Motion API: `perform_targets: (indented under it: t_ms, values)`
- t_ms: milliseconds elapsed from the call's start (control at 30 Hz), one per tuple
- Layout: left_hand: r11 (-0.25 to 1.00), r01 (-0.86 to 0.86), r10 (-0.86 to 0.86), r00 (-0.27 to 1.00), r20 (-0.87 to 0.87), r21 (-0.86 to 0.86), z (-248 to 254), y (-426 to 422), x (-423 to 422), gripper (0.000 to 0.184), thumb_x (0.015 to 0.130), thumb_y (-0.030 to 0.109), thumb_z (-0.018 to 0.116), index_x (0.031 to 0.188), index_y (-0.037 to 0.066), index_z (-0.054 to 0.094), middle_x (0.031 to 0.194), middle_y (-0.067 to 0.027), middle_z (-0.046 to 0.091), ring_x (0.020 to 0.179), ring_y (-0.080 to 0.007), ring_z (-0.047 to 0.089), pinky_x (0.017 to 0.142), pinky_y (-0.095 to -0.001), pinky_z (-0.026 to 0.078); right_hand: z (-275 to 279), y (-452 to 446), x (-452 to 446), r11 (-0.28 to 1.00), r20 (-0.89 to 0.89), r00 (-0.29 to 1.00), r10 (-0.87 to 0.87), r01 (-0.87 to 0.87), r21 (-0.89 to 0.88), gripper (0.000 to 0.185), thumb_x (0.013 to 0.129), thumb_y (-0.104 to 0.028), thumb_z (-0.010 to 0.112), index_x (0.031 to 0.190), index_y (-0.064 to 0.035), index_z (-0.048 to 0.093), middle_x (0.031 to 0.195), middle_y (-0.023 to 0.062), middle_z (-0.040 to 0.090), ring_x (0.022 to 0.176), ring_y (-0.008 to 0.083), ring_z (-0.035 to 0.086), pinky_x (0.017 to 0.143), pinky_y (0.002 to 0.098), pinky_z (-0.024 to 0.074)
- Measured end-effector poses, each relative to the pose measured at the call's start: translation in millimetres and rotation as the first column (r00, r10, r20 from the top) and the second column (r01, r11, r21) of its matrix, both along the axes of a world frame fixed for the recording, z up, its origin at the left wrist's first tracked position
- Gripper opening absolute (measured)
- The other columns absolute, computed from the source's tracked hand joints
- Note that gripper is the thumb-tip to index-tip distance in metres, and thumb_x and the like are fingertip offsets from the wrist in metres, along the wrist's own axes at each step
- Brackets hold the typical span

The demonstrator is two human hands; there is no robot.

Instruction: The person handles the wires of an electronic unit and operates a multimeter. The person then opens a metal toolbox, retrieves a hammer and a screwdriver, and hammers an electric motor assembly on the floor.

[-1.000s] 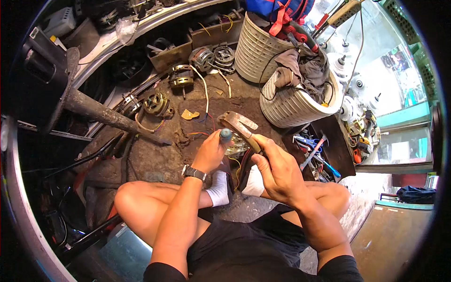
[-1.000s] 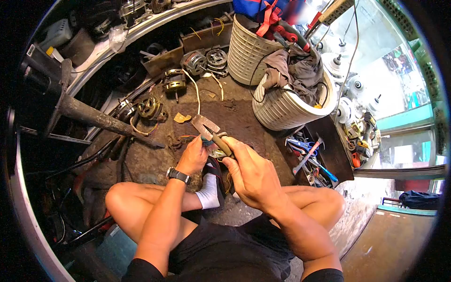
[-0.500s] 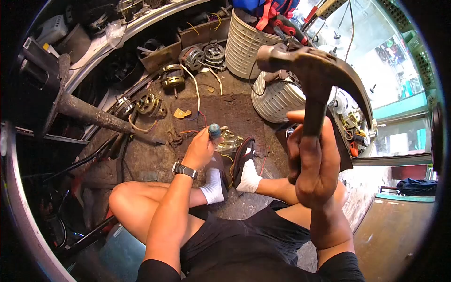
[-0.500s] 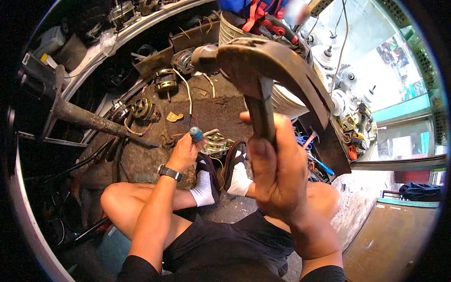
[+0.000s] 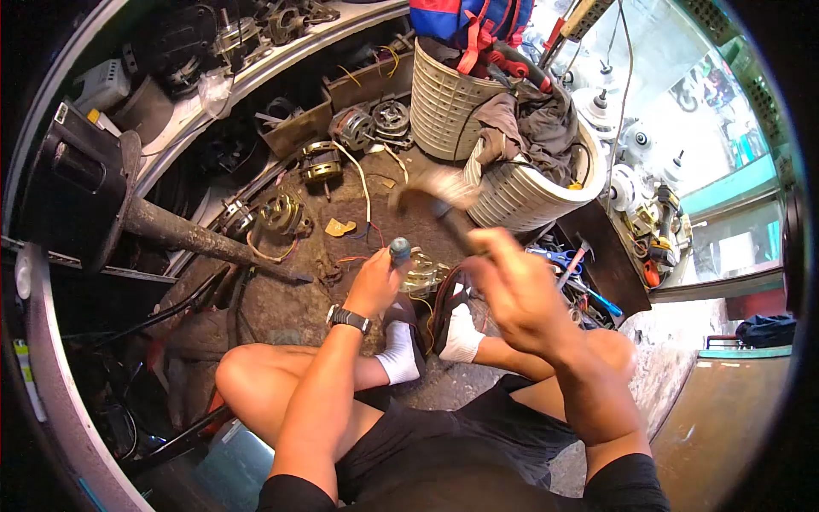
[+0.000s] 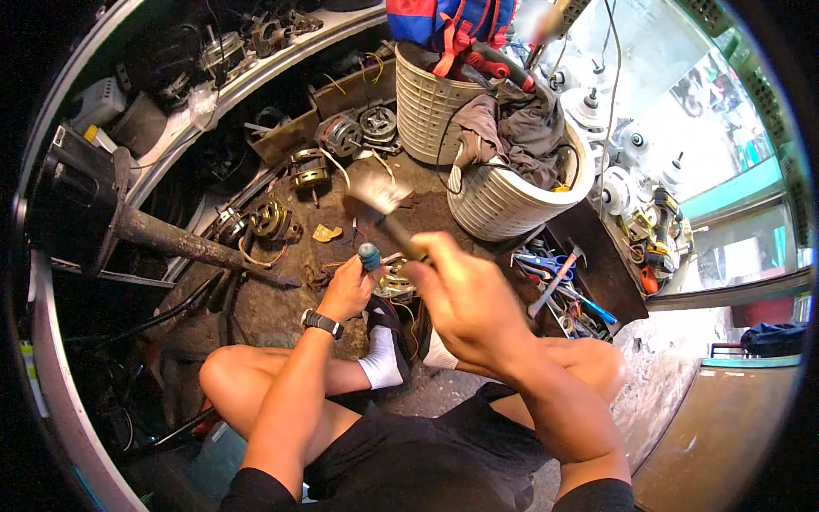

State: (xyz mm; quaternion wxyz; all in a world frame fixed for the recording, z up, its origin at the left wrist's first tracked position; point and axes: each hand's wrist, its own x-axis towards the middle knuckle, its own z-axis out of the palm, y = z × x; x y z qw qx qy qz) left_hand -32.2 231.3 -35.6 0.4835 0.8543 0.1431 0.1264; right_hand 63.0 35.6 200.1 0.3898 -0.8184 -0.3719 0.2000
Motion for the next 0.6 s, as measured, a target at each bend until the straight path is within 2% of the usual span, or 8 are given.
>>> perform_targets:
  t_ms: [33,100,133,200,233,267,400,600]
  values:
    - [1.0,-0.004,0.004,1.0,-0.005,-0.002,-2.0,0.2,0.3,0.022,0.097,0.02,0.07,0.109,0.003,0.063,0.099,-0.0206,0.069,0.093,-0.0402,0.068,0.081,-0.0444,0.053,11.5,-2.2,-0.5,0.974,0.223,0.974,-0.031,-0.021,0.224,0.024,0.103,-0.018,0.058,0.12,-0.0008,0.055,0.077,0.0167,0.063,0.061,0.0342,0.064,0.058,0.0413,0.0472]
    - [1.0,-0.001,0.001,1.0,0.014,-0.028,-7.0,0.4,0.0,0.022,0.097,0.021,0.07,0.107,0.002,0.063,0.099,-0.0217,0.069,0.093,-0.0416,0.067,0.081,-0.0452,0.053,42.9,-10.7,-10.5,0.896,0.025,0.983,-0.18,0.154,0.417,0.027,0.103,-0.018,0.059,0.124,-0.0015,0.056,0.079,0.007,0.063,0.056,0.023,0.058,0.054,0.0323,0.0447]
    - [1.0,0.001,0.0,1.0,0.015,-0.025,-7.4,-0.1,-0.3,0.022,0.097,0.021,0.07,0.107,0.002,0.063,0.099,-0.0217,0.069,0.093,-0.0416,0.067,0.081,-0.0452,0.053,21.6,-10.3,-9.1,0.72,-0.147,0.988,-0.038,0.129,0.681,0.026,0.103,-0.018,0.058,0.123,-0.0023,0.055,0.08,0.0036,0.062,0.056,0.0193,0.055,0.053,0.0289,0.0431]
    - [1.0,-0.007,0.007,1.0,0.015,0.028,-5.8,-1.6,1.4,0.023,0.097,0.021,0.07,0.105,0.001,0.063,0.098,-0.0221,0.068,0.093,-0.0419,0.067,0.08,-0.0453,0.053,-40.8,-7.9,-1.0,0.83,0.059,0.998,0.026,-0.055,0.556,0.024,0.103,-0.022,0.056,0.117,-0.0022,0.051,0.082,0.0126,0.063,0.061,0.0311,0.059,0.056,0.0386,0.0461]
    - [0.999,0.005,-0.007,0.997,0.075,0.035,-14.5,-1.3,2.0,0.024,0.097,0.022,0.07,0.105,0.001,0.062,0.099,-0.0209,0.069,0.093,-0.0416,0.068,0.081,-0.0449,0.053,-66.9,-9.4,-0.2,0.995,0.383,0.922,0.052,-0.081,0.058,0.026,0.104,-0.026,0.053,0.111,-0.0014,0.048,0.083,0.0249,0.065,0.066,0.0466,0.065,0.061,0.0516,0.0509]
    - [0.998,-0.057,0.057,0.998,-0.024,-0.018,-6.9,-1.8,3.0,0.024,0.098,0.023,0.07,0.105,0.002,0.062,0.098,-0.0206,0.07,0.093,-0.0411,0.068,0.081,-0.0445,0.053,-88.5,-11.6,2.6,0.969,-0.053,0.998,0.016,-0.028,-0.246,0.03,0.104,-0.027,0.053,0.11,0.001,0.046,0.087,0.0365,0.063,0.086,0.0567,0.062,0.072,0.064,0.047]
    - [0.998,-0.062,0.062,0.998,-0.014,-0.016,-10.8,-4.3,-11.2,0.025,0.099,0.025,0.069,0.107,0.002,0.063,0.098,-0.0203,0.072,0.092,-0.0376,0.07,0.082,-0.0429,0.054,-45.5,-23.8,-4.4,0.999,-0.03,0.999,-0.039,0.039,0.019,0.028,0.104,-0.027,0.057,0.112,-0.0012,0.05,0.081,0.0344,0.061,0.084,0.0547,0.063,0.067,0.0566,0.0471]
    - [0.997,-0.059,0.064,0.991,0.116,-0.05,-3.0,-13.5,-9.1,0.018,0.099,0.018,0.068,0.107,0.003,0.062,0.098,-0.0191,0.069,0.091,-0.0401,0.067,0.08,-0.0441,0.053,-48.9,-33.4,-14.2,0.973,-0.173,0.964,-0.203,0.218,0.075,0.024,0.105,-0.023,0.055,0.112,-0.0002,0.057,0.073,0.0202,0.064,0.07,0.0343,0.067,0.065,0.0435,0.0502]
